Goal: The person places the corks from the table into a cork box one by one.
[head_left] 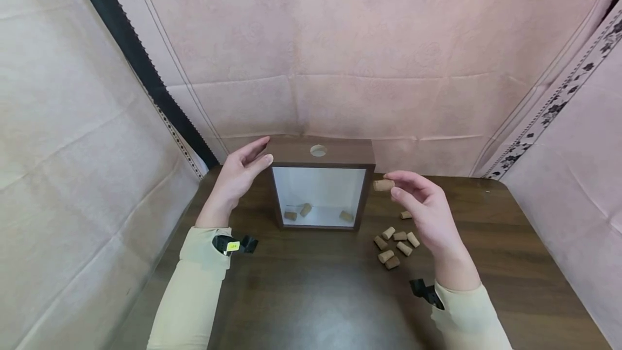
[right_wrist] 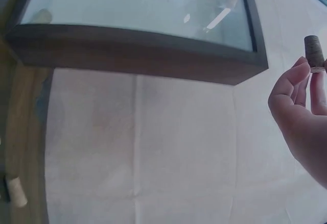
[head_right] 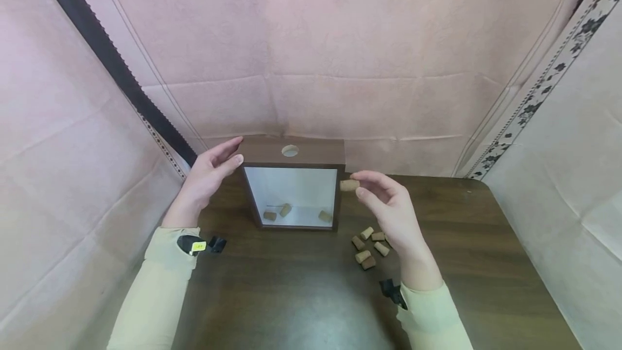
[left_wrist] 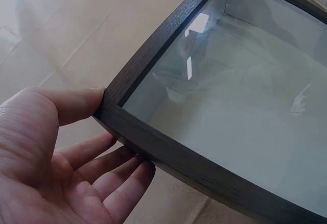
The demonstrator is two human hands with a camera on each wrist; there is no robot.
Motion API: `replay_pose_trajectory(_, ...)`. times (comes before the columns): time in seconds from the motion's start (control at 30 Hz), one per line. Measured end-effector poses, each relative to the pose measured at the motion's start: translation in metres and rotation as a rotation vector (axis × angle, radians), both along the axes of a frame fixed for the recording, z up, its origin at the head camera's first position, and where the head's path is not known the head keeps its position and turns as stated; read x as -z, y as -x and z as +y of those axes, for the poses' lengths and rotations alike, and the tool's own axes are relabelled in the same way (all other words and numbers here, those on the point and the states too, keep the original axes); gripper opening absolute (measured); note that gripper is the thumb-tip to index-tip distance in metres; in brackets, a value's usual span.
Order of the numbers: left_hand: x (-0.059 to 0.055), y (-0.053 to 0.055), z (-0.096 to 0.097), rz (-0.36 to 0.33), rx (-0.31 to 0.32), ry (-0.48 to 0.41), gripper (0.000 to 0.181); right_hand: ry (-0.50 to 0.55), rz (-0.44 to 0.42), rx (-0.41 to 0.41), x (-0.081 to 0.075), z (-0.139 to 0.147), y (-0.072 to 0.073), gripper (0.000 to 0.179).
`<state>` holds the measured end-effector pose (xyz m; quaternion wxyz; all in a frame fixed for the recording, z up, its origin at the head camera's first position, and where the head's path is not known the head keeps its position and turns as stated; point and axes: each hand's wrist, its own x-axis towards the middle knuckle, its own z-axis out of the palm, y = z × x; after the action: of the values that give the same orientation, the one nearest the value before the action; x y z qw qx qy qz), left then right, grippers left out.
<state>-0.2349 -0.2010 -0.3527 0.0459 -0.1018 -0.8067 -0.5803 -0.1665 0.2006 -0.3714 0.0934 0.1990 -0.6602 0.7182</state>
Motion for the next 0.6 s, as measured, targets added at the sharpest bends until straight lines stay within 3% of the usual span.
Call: replay_pose_trajectory(0.6,0.002,-0.002,0.000,0.006,-0.006,0.005,0.063,-0.015,0.058,0.009,-0.028,-0.051,0.023,0.030)
